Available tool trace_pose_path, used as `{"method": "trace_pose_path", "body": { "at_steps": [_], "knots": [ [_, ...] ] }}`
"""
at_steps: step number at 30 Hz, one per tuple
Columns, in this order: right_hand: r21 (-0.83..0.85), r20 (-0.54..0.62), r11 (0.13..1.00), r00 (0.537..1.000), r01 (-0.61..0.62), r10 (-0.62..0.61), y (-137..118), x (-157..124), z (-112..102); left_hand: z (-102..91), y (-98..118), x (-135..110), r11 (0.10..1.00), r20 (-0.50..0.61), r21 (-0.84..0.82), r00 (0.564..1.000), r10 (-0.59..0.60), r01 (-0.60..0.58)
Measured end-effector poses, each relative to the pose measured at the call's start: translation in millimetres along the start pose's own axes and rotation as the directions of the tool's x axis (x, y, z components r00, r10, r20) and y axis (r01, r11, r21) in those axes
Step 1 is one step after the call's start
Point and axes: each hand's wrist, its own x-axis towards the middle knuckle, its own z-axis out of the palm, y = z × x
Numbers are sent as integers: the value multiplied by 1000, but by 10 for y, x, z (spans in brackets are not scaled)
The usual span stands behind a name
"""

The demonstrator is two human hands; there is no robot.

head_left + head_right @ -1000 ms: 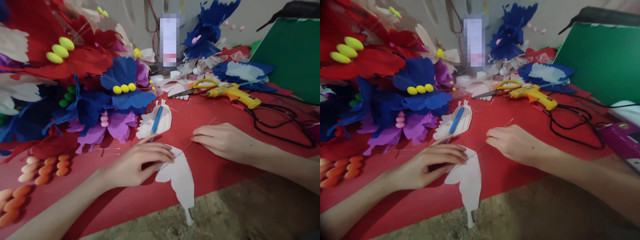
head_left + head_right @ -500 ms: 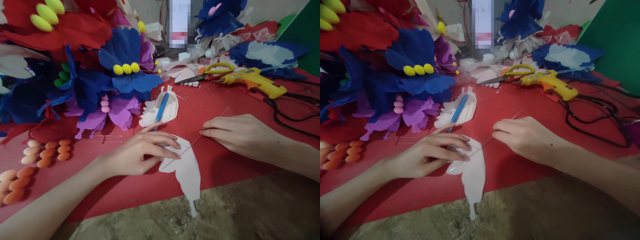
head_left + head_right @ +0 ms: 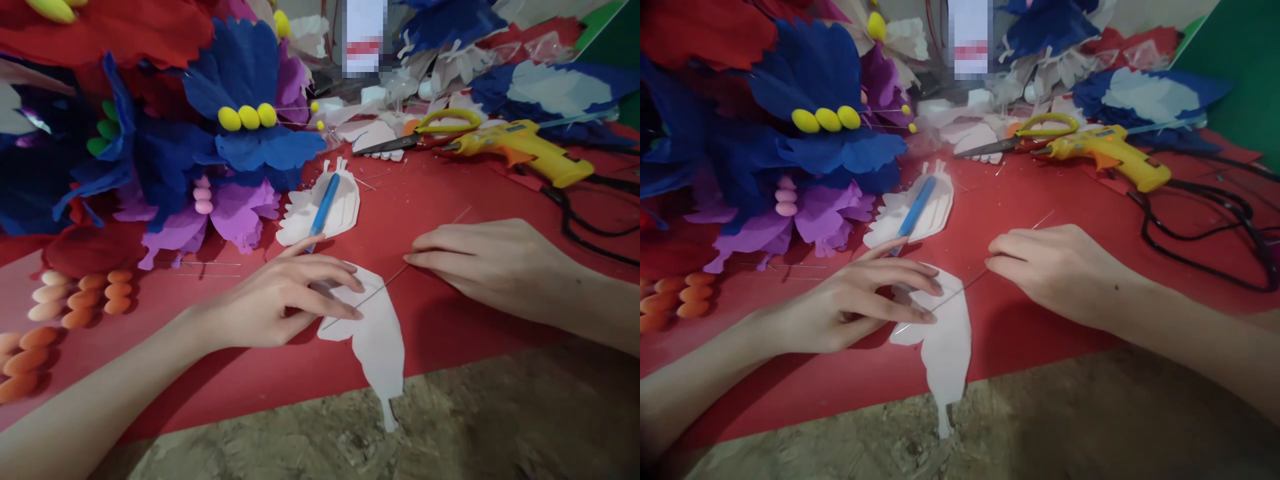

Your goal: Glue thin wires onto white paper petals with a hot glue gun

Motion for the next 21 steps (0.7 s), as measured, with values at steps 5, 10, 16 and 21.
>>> {"method": "trace_pose_path", "body": {
  "at_steps": [5, 10, 16, 21],
  "knots": [
    [0, -2, 999, 999, -43, 43, -17, -8, 9, -5, -3, 10, 1000, -2, 9, 1000, -12, 12],
    [-13, 1, 1000, 1000, 2, -2, -38, 22, -24, -3, -1, 12, 1000, 9, 5, 1000, -5, 5],
    [2, -3, 1000, 1000, -7, 7, -40, 26, -31, 2, -12, -6, 999, 32, 52, 999, -11, 9],
    [36, 12, 998, 998, 53, -54, -13, 37, -81, 5, -15, -14, 997, 38, 71, 999, 6, -9]
  ]
}}
